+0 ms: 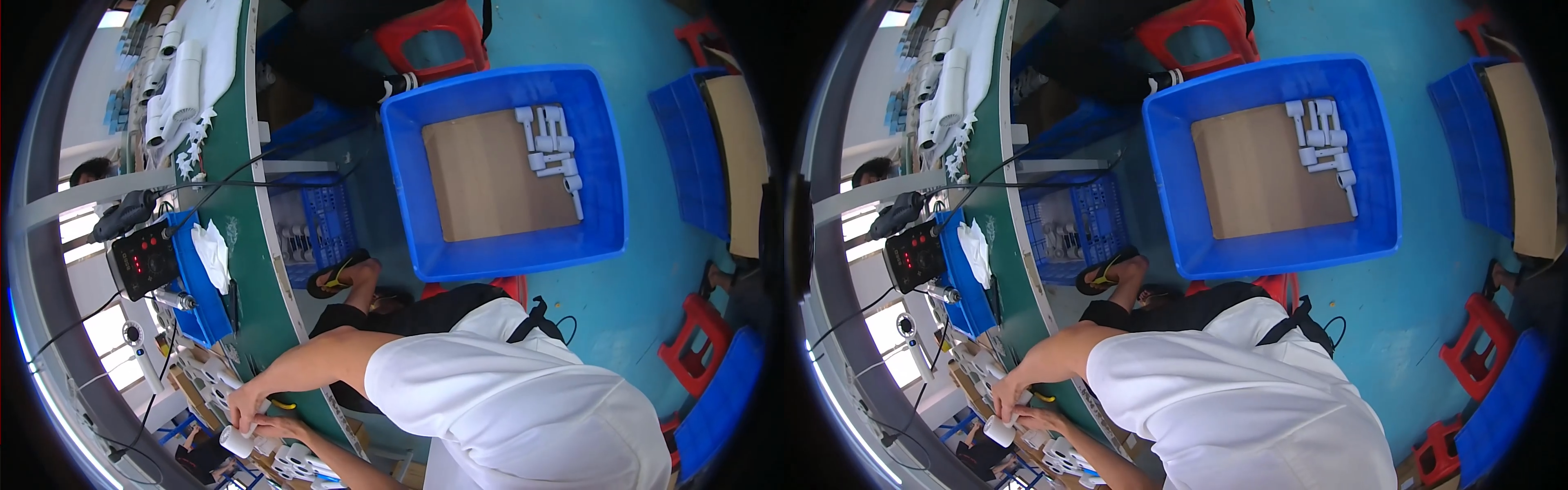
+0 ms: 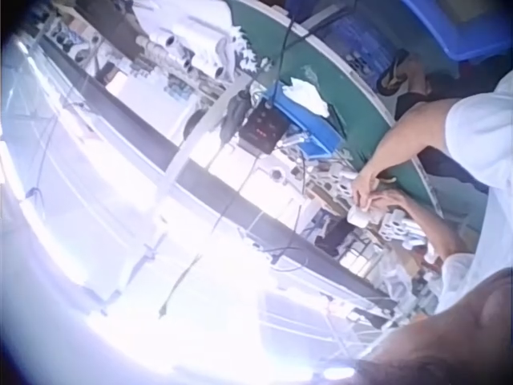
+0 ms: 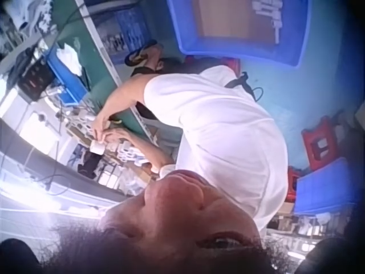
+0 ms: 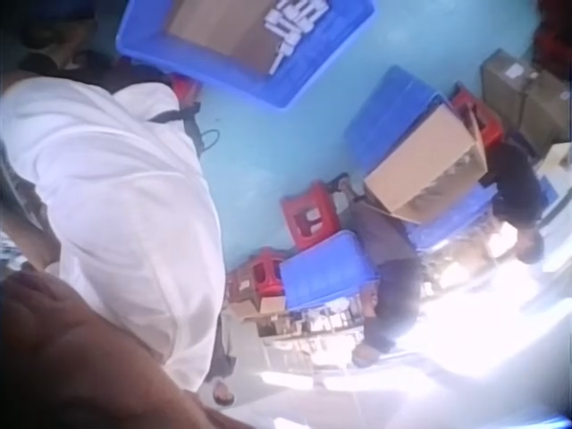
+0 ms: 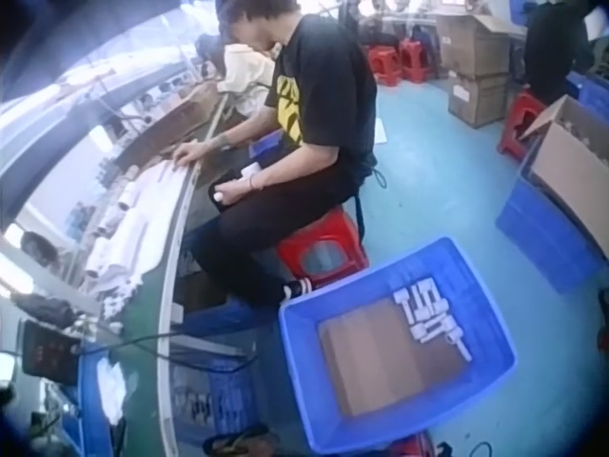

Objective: The person assembles handheld electronic devices by fitting internal modules into a housing, then securing them with screws using an electric screwdriver and pins using pliers.

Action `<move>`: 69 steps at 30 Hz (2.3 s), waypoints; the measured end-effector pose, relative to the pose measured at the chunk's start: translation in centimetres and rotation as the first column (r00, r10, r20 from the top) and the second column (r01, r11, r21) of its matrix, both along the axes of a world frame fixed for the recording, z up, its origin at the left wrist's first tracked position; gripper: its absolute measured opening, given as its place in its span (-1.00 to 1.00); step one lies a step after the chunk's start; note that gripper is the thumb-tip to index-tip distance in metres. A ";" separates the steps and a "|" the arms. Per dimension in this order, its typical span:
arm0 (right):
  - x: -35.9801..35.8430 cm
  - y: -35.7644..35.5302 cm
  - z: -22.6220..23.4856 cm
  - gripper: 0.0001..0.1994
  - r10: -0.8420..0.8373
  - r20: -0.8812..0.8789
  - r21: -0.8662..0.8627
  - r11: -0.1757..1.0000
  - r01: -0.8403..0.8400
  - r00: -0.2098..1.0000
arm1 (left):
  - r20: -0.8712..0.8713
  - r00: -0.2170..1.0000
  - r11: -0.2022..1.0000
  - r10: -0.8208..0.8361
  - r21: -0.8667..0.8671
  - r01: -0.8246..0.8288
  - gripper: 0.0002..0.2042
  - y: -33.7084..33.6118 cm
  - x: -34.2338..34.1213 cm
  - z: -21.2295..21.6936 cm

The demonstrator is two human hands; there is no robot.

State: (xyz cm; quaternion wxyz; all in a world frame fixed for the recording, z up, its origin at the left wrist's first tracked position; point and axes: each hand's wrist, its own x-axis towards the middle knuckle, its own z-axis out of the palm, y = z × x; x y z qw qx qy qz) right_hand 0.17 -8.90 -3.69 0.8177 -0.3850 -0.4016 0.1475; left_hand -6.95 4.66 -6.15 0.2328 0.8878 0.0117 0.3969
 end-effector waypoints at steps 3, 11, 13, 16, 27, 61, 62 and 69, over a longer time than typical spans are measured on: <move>0.1 -0.3 0.2 -0.66 0.009 0.005 -0.011 1.000 -0.009 1.000 | 0.061 0.998 0.998 -0.036 0.055 0.033 -0.30 1.8 0.8 -0.3; 0.1 -1.3 0.2 -0.68 -0.014 -0.009 -0.037 0.999 0.014 1.000 | 0.023 1.000 0.999 -0.022 0.024 0.021 -0.36 -4.5 -1.5 1.1; -0.1 -1.6 0.7 -0.68 -0.021 0.018 -0.082 0.996 0.023 1.000 | 0.022 0.999 1.000 -0.025 0.000 0.025 -0.36 -4.6 -1.9 1.5; 0.4 -0.9 -0.7 -0.68 -0.083 0.034 -0.039 0.996 0.084 0.996 | -0.007 0.997 0.994 -0.077 -0.073 0.076 -0.36 -4.1 -1.4 0.9; -1.2 -1.5 -0.2 -0.63 0.117 -0.190 -0.113 0.984 -0.140 0.975 | 0.084 0.952 0.699 -0.293 -0.660 0.274 -0.32 -4.4 -2.5 0.9; -3.6 -2.1 -1.2 -0.45 -0.241 0.430 -0.168 0.925 0.340 0.870 | 0.095 0.973 0.525 -0.212 -0.828 0.195 -0.50 -4.0 -3.9 1.9; -3.5 -1.6 -1.2 -0.45 -0.265 0.417 -0.144 0.925 0.351 0.869 | 0.083 0.970 0.546 -0.228 -0.815 0.197 -0.50 -3.9 -4.0 2.2; -2.4 -1.6 -1.2 -0.52 -0.182 0.564 -0.103 0.952 0.287 0.805 | 0.200 0.973 0.668 -0.119 -0.708 0.227 -0.52 -4.6 -2.7 2.2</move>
